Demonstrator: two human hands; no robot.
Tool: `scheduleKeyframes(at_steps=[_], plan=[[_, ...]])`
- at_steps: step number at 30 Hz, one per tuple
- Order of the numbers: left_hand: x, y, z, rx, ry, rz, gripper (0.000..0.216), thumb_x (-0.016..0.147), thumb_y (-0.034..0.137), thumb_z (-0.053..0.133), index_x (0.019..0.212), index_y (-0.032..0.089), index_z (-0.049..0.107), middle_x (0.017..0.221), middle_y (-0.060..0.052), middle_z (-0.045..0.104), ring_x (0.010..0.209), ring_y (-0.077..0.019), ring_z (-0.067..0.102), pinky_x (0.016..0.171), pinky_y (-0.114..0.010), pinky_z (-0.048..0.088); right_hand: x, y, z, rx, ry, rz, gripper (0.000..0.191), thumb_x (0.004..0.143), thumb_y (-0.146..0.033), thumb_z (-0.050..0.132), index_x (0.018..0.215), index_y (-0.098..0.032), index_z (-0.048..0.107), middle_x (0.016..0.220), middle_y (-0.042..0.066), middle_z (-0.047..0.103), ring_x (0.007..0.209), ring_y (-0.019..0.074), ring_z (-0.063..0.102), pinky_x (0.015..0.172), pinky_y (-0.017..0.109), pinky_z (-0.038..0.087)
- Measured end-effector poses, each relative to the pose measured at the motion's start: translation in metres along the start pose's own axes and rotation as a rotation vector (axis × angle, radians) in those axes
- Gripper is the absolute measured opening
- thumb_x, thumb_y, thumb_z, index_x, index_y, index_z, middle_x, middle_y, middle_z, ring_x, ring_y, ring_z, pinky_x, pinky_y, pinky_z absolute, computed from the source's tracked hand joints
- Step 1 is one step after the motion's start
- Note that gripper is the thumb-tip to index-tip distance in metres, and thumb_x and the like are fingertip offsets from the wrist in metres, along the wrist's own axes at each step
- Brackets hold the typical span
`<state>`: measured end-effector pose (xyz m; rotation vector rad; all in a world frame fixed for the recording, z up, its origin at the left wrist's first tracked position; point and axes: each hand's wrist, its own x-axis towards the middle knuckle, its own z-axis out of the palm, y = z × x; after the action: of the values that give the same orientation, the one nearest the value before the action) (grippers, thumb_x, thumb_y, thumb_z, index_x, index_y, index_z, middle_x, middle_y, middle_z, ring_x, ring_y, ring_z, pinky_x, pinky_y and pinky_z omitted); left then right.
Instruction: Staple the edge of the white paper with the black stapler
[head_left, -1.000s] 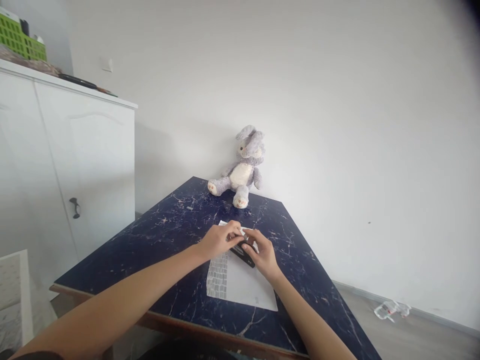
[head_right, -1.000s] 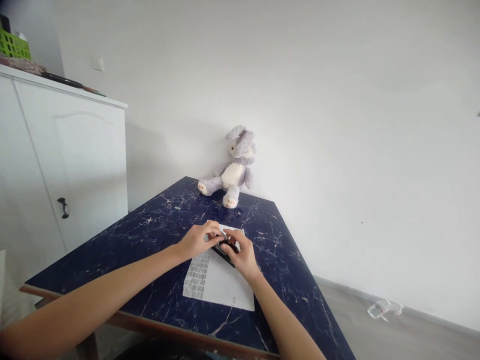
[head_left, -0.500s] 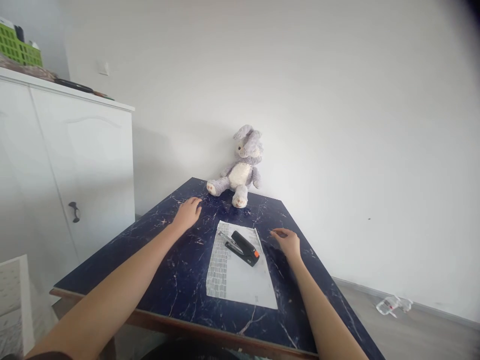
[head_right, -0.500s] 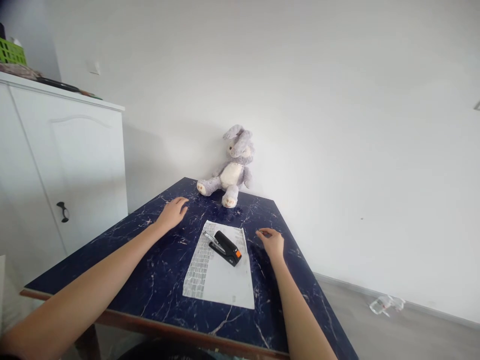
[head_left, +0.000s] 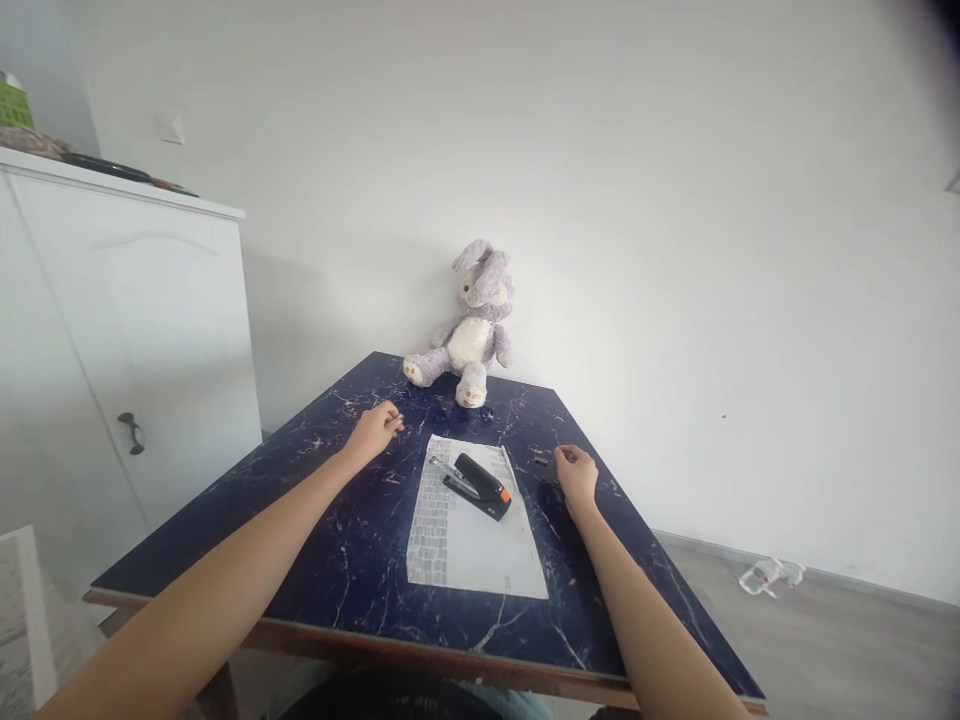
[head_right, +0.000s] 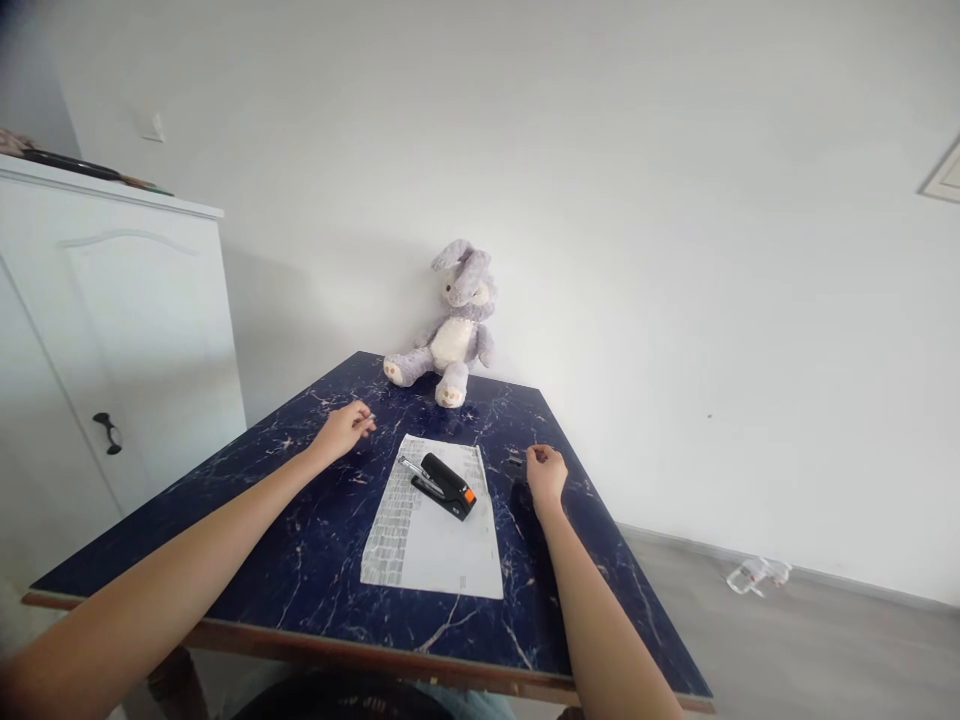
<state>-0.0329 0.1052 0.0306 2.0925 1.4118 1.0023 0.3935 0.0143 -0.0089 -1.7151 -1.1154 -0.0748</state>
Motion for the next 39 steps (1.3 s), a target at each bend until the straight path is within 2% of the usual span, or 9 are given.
scheduleKeyframes(at_steps=[3,6,10,12,15,17,23,32,39], plan=[[-0.011,0.020,0.020,-0.654,-0.164,-0.026,0.022,0.094,0.039,0.054,0.102,0.019,0.053,0.077,-0.002,0.065,0.056,-0.0132,0.059,0.056,-0.026,0.048,-0.006,-0.011,0.000,0.031,-0.051,-0.032,0.038,0.078,-0.050,0.056,0.078,-0.016,0.075,0.078,0.011,0.072,0.074,0.0266,0.064,0.071,0.036,0.049],[-0.019,0.032,0.035,-0.841,-0.275,-0.032,0.035,0.093,0.049,0.056,0.100,0.015,0.060,0.064,0.005,0.047,0.047,-0.0081,0.042,0.048,-0.023,0.037,-0.017,-0.036,-0.005,0.135,-0.189,-0.117,0.042,0.086,-0.054,0.056,0.087,-0.016,0.073,0.082,0.009,0.072,0.076,0.0241,0.064,0.072,0.034,0.049],[-0.022,0.035,0.038,-0.609,-0.252,0.104,0.043,0.097,0.052,0.048,0.097,0.014,0.067,0.056,0.006,0.040,0.048,-0.0103,0.040,0.052,-0.024,0.035,-0.041,-0.078,-0.010,0.277,-0.503,-0.388,0.044,0.097,-0.054,0.049,0.109,-0.018,0.070,0.100,0.009,0.070,0.088,0.0220,0.063,0.077,0.032,0.050],[-0.022,0.036,0.033,-0.415,-0.198,0.231,0.041,0.097,0.049,0.048,0.098,0.015,0.071,0.063,0.000,0.054,0.056,-0.0131,0.050,0.060,-0.026,0.042,-0.053,-0.094,-0.010,0.266,-0.652,-0.560,0.042,0.099,-0.052,0.050,0.118,-0.020,0.068,0.105,0.009,0.068,0.092,0.0213,0.061,0.082,0.033,0.050],[-0.023,0.039,0.028,-0.249,-0.144,0.364,0.036,0.096,0.044,0.053,0.106,0.018,0.076,0.095,-0.007,0.071,0.078,-0.0179,0.064,0.074,-0.029,0.049,-0.066,-0.106,-0.006,0.243,-0.779,-0.701,0.040,0.099,-0.051,0.053,0.122,-0.021,0.066,0.106,0.009,0.066,0.093,0.0214,0.060,0.085,0.035,0.049],[-0.025,0.040,0.028,-0.214,-0.156,0.389,0.032,0.092,0.041,0.060,0.110,0.021,0.077,0.107,-0.008,0.074,0.090,-0.0215,0.068,0.082,-0.031,0.052,-0.070,-0.108,-0.004,0.244,-0.811,-0.706,0.039,0.098,-0.050,0.055,0.123,-0.021,0.065,0.107,0.009,0.066,0.093,0.0215,0.060,0.084,0.035,0.049],[-0.028,0.040,0.035,-0.185,-0.266,0.382,0.024,0.083,0.035,0.073,0.103,0.024,0.081,0.108,-0.006,0.078,0.102,-0.0275,0.072,0.098,-0.037,0.050,-0.071,-0.106,-0.003,0.254,-0.882,-0.667,0.038,0.096,-0.040,0.059,0.129,-0.022,0.061,0.114,0.008,0.069,0.093,0.0219,0.064,0.082,0.034,0.050],[-0.026,0.043,0.040,-0.177,-0.317,0.384,0.020,0.081,0.031,0.072,0.096,0.023,0.081,0.096,-0.006,0.079,0.082,-0.0222,0.071,0.075,-0.029,0.052,-0.072,-0.108,-0.004,0.241,-0.913,-0.658,0.040,0.095,-0.035,0.058,0.133,-0.021,0.060,0.111,0.007,0.071,0.086,0.0211,0.065,0.076,0.031,0.050],[-0.025,0.042,0.040,-0.212,-0.353,0.403,0.022,0.080,0.035,0.072,0.096,0.022,0.080,0.098,-0.006,0.079,0.077,-0.0202,0.069,0.068,-0.027,0.049,-0.073,-0.111,-0.006,0.245,-0.912,-0.647,0.039,0.094,-0.034,0.059,0.131,-0.022,0.061,0.111,0.008,0.072,0.088,0.0215,0.065,0.075,0.031,0.050]])
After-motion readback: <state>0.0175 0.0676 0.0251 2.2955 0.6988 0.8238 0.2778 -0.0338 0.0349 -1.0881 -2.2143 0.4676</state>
